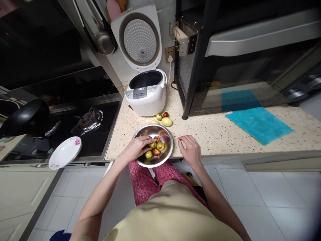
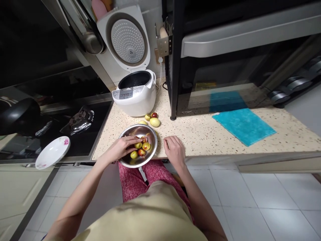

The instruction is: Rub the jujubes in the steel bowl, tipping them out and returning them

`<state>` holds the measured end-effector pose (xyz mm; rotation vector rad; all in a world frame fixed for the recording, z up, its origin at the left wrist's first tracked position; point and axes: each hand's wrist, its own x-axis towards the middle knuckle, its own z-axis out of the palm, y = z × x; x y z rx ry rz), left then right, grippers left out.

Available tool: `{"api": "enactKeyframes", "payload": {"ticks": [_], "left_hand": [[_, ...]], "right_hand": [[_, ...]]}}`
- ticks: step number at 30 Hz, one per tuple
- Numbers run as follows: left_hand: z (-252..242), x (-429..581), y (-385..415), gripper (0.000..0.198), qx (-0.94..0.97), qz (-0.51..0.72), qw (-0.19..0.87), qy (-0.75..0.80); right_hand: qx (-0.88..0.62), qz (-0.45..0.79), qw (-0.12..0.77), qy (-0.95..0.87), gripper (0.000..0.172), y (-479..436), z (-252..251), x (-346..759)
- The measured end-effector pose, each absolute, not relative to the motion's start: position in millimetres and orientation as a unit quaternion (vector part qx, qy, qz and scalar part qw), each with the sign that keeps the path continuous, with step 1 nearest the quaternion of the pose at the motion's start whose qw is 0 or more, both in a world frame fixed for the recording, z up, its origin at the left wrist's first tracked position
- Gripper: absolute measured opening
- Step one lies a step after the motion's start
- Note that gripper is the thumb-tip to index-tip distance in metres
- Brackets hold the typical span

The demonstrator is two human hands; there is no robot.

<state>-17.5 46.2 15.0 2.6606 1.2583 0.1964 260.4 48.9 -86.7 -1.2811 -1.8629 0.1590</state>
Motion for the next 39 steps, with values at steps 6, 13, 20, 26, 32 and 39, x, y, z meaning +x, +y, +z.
{"api": "enactKeyframes", "payload": {"ticks": [6,13,20,26,32,39], "left_hand": [[15,-22,39,0.040,0.888,0.068,0.087,0.447],[9,-27,18,0.044,0.848,0.161,0.057,0.501],[-12,-38,0,0.060,0.788,0.208,0.089,0.573],[-17,-47,-6,0.073,0.764,0.244,0.119,0.585],[-18,-61,-18,0.071,0.735,0.259,0.143,0.610],[-16,-48,-32,0.052,0.678,0.330,0.152,0.639]], "right_hand": [[-0.516,0.052,0.426,-0.741,0.020,49,-88,259],[-0.515,0.090,0.421,-0.742,0.016,49,-87,260],[-0.510,0.142,0.409,-0.743,0.018,56,-80,252],[-0.505,0.170,0.387,-0.753,0.024,64,-74,240],[-0.492,0.190,0.375,-0.762,0.031,66,-72,235],[-0.473,0.182,0.353,-0.787,0.046,74,-73,222]]}}
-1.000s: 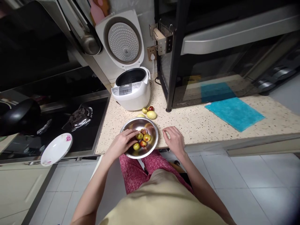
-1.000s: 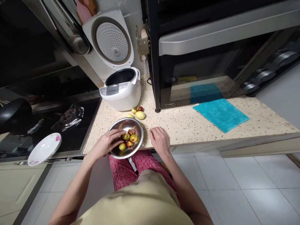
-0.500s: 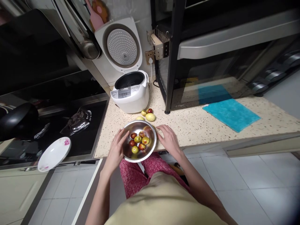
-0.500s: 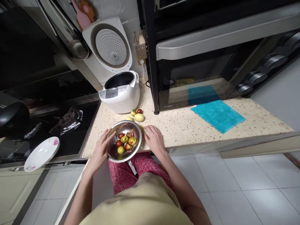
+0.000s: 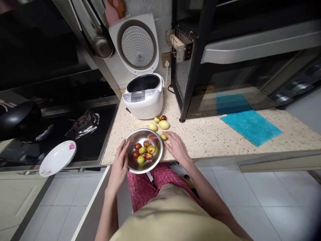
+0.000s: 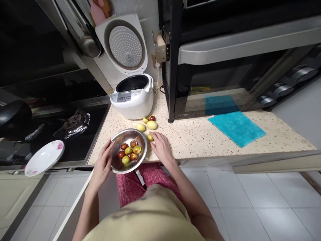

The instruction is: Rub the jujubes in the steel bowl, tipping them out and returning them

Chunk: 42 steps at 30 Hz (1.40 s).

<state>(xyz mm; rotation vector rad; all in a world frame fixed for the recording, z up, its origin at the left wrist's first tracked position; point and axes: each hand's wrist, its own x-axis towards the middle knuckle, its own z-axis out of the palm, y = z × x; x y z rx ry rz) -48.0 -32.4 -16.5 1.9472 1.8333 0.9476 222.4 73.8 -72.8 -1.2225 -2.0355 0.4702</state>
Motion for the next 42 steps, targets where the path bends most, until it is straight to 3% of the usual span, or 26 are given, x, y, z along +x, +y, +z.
{"api": "enactKeyframes", "payload": {"ticks": [6,13,18,23,29,36,42], "left_hand": [[-27,-27,-41,0.050,0.608,0.400,0.139,0.671],[-36,-22,-44,0.051,0.606,0.417,0.131,0.664],[-38,-19,-43,0.050,0.622,0.419,0.125,0.649],[-37,-14,-43,0.051,0.635,0.415,0.129,0.639],[-42,1,-47,0.050,0.650,0.423,0.120,0.620],[-48,16,-51,0.051,0.649,0.419,0.102,0.627],[-49,17,-53,0.051,0.653,0.415,0.097,0.626]], "right_hand": [[-0.479,0.175,0.338,-0.791,0.040,79,-71,213],[-0.475,0.182,0.431,-0.745,0.032,75,-57,213],[-0.460,0.171,0.447,-0.748,0.028,66,-30,211],[-0.409,0.176,0.358,-0.820,0.026,60,-11,207],[-0.375,0.098,0.213,-0.897,0.042,60,-3,203],[-0.372,0.060,0.172,-0.910,0.044,65,1,207],[-0.357,0.092,0.197,-0.908,0.047,66,-4,208]]}}
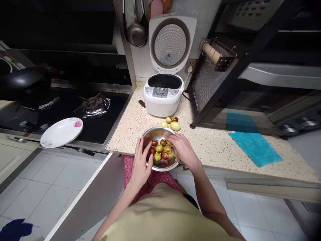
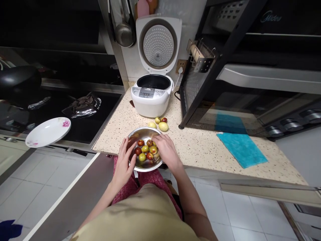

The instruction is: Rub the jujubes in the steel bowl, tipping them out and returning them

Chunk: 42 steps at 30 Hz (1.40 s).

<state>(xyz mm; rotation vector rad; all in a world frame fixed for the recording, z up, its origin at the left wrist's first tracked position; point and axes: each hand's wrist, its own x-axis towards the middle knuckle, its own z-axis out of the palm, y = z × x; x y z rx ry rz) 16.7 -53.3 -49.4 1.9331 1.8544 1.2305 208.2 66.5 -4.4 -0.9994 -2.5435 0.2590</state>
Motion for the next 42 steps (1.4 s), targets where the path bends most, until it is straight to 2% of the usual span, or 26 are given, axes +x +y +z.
{"api": "enactKeyframes", "payload": {"ticks": [11,16,20,25,31,34,38,42], "left_hand": [[-50,16,-55,0.049,0.659,0.408,0.080,0.627],[-50,16,-55,0.048,0.657,0.409,0.081,0.629],[-51,16,-54,0.049,0.659,0.413,0.080,0.624],[-54,17,-54,0.047,0.652,0.421,0.079,0.626],[-56,17,-55,0.048,0.652,0.420,0.076,0.627],[-56,17,-55,0.047,0.653,0.420,0.070,0.626],[-55,16,-55,0.047,0.653,0.420,0.070,0.627],[-55,17,-55,0.046,0.656,0.411,0.061,0.630]], "right_hand": [[-0.340,0.156,0.222,-0.900,0.045,70,-12,212],[-0.354,0.167,0.298,-0.870,0.035,96,-3,232],[-0.399,0.130,0.357,-0.835,0.032,142,-6,251],[-0.405,0.136,0.307,-0.850,0.041,187,-21,254],[-0.373,0.159,0.263,-0.875,0.057,199,-39,248],[-0.405,0.143,0.289,-0.856,0.056,200,-45,253],[-0.439,0.125,0.325,-0.828,0.047,199,-48,259],[-0.417,0.125,0.303,-0.848,0.050,197,-52,259]]}}
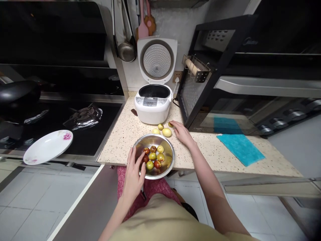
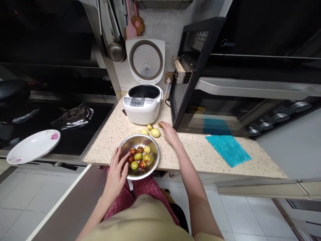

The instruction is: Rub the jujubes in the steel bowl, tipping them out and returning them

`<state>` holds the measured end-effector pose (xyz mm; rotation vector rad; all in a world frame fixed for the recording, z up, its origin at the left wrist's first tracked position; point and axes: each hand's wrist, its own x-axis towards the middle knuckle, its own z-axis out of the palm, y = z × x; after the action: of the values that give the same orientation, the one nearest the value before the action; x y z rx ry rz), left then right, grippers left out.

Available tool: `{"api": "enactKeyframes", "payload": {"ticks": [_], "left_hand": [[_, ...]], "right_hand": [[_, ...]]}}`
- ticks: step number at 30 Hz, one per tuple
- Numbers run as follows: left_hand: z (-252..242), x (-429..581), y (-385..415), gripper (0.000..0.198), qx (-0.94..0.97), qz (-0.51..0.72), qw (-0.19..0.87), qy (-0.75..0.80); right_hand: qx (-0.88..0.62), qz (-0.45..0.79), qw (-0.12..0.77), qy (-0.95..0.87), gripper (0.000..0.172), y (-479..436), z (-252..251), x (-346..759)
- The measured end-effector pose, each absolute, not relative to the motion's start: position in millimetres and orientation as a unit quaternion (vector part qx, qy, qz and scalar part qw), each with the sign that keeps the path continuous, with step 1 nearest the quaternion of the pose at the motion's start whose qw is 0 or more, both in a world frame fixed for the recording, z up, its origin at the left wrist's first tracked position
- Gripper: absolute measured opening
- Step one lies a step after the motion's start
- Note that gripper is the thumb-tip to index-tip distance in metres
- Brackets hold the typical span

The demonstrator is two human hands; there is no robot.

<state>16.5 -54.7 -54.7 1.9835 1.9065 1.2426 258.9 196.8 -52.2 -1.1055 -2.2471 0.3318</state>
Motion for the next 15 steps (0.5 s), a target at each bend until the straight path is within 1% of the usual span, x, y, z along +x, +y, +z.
{"api": "enactKeyframes", "payload": {"ticks": [4,10,12,15], "left_hand": [[-54,17,-55,0.045,0.659,0.404,0.052,0.632],[-55,18,-54,0.044,0.657,0.407,0.047,0.633],[-55,18,-54,0.044,0.658,0.410,0.045,0.630],[-55,18,-54,0.045,0.661,0.412,0.042,0.626]], "right_hand": [[-0.416,0.121,0.266,-0.861,0.054,198,-58,256],[-0.429,0.094,0.272,-0.856,0.067,216,-65,246],[-0.428,0.095,0.260,-0.860,0.066,224,-66,241],[-0.424,0.101,0.245,-0.866,0.054,232,-66,235]]}}
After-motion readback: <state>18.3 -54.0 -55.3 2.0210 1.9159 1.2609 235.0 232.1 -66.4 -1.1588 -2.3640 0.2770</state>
